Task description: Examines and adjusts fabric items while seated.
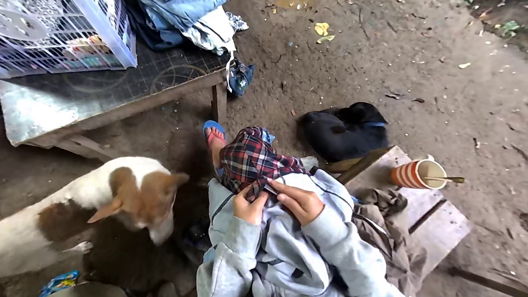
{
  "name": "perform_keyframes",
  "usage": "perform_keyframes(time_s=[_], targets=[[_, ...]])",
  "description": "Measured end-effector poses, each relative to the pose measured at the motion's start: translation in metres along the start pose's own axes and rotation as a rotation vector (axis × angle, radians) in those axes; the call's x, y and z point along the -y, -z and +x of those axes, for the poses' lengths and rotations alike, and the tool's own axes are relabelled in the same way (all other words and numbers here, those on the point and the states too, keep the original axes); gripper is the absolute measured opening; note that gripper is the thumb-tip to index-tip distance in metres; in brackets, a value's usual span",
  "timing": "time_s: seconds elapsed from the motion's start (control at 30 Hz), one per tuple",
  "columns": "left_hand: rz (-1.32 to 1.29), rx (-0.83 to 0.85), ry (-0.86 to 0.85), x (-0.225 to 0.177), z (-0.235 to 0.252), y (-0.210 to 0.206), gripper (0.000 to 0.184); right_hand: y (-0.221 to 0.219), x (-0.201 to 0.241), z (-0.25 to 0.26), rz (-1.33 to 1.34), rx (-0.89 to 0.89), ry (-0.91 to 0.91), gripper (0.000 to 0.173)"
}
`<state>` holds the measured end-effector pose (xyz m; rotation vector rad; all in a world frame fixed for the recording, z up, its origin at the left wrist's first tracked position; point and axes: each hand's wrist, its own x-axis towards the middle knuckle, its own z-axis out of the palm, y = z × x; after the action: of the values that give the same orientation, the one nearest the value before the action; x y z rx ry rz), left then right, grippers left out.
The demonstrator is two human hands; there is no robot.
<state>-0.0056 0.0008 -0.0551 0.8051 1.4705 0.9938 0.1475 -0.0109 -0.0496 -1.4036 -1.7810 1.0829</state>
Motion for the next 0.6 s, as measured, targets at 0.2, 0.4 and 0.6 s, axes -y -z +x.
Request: perform_keyframes(time_s=[0.2, 0.4, 0.6], targets=[[-0.007, 0.009, 0.029, -0.005, 0.000, 0.000, 0.018, 0.008, -0.001, 0.005, 0.286, 0.069, -0.143, 0.041], [-0.057, -0.020, 0.058, -0.007, -0.001, 0.000, 0.017, -0.003, 0.013, -0.007, -0.219, 0.010, -0.110, 0.045], [-0.078, -0.014, 0.060, -0.007, 0.000, 0.000, 0.014, -0.003, 0.016, -0.009, -0.291, 0.039, -0.143, 0.049]])
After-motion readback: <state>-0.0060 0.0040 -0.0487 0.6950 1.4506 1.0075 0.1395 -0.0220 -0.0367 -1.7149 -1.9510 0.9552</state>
